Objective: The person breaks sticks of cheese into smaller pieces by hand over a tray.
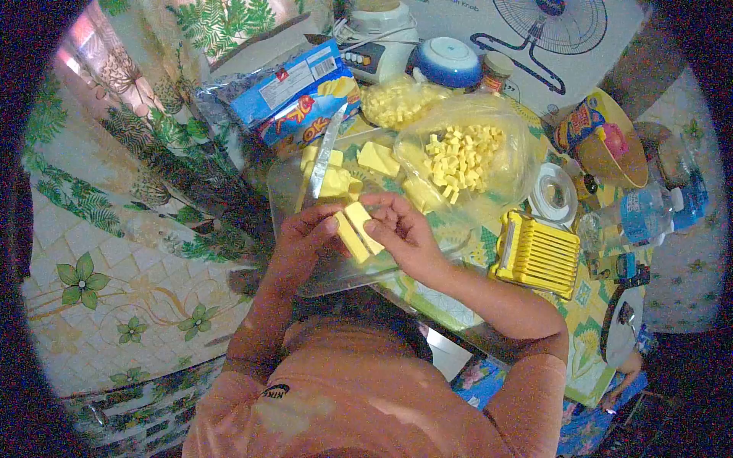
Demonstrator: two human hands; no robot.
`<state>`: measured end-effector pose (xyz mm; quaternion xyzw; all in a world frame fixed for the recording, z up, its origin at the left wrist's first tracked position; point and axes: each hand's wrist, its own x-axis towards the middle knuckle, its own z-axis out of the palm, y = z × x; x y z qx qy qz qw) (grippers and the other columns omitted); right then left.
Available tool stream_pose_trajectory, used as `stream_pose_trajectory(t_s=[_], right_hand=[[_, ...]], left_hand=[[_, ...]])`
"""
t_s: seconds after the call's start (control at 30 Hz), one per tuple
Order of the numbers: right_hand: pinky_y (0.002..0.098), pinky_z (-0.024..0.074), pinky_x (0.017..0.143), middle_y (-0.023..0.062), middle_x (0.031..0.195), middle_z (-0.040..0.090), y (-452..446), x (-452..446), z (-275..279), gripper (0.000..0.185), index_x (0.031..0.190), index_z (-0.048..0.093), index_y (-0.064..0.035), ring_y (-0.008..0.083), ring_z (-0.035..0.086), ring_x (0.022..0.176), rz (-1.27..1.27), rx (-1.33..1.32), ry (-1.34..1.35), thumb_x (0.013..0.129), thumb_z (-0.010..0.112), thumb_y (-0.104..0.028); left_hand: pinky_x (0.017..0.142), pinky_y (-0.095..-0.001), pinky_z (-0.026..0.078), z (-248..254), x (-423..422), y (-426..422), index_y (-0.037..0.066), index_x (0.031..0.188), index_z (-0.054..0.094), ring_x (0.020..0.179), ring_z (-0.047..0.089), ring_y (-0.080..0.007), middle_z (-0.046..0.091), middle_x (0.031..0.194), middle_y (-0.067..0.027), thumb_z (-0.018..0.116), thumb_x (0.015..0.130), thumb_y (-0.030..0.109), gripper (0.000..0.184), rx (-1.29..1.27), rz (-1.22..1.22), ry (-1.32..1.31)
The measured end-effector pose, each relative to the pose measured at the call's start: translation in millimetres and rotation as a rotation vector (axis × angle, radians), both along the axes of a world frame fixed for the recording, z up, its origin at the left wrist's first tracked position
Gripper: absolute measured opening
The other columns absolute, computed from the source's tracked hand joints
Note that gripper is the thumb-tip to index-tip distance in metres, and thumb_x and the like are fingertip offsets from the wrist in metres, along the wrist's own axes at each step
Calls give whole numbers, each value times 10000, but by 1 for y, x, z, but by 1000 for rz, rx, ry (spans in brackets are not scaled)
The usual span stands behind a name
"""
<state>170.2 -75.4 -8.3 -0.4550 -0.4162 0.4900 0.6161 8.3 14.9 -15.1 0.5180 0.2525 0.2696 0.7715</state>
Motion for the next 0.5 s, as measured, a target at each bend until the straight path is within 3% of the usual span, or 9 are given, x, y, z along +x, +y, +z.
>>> stream_pose_trajectory(t_s=[0.2, 0.3, 0.4, 0.5], right_hand=[[231, 421, 688, 28, 879, 545, 5, 0, -16, 274, 1117, 496, -39, 106, 517, 810, -133, 40, -255, 851, 553, -77], [285, 422, 735, 73, 923, 544, 3, 9, -24, 276, 1099, 527, -45, 168, 517, 870, -59, -52, -481, 829, 566, -95], [318, 408, 796, 110, 982, 537, 1, 10, -16, 288, 1088, 549, -50, 214, 507, 911, -85, 21, -704, 808, 581, -113], [319, 396, 831, 114, 1051, 535, 1, 12, -20, 295, 1104, 542, -53, 206, 496, 976, -149, 70, -526, 828, 579, -149]], left_hand=[[686, -276, 527, 0, -1, -1, -25, 1152, 528, 759, 623, -168, 610, 971, -103, 516, 879, 98, 299, 24, 100, -96], [716, -286, 528, 3, -5, -4, -23, 1144, 530, 801, 620, -166, 600, 997, -101, 505, 862, 31, 288, 223, 194, 16], [722, -282, 526, 8, -4, -7, -14, 1143, 524, 839, 606, -153, 581, 1029, -93, 519, 837, -19, 306, 297, 264, -50], [730, -257, 511, 12, -5, -9, -6, 1168, 495, 851, 591, -134, 564, 1043, -78, 537, 825, -32, 347, 316, 284, -63]])
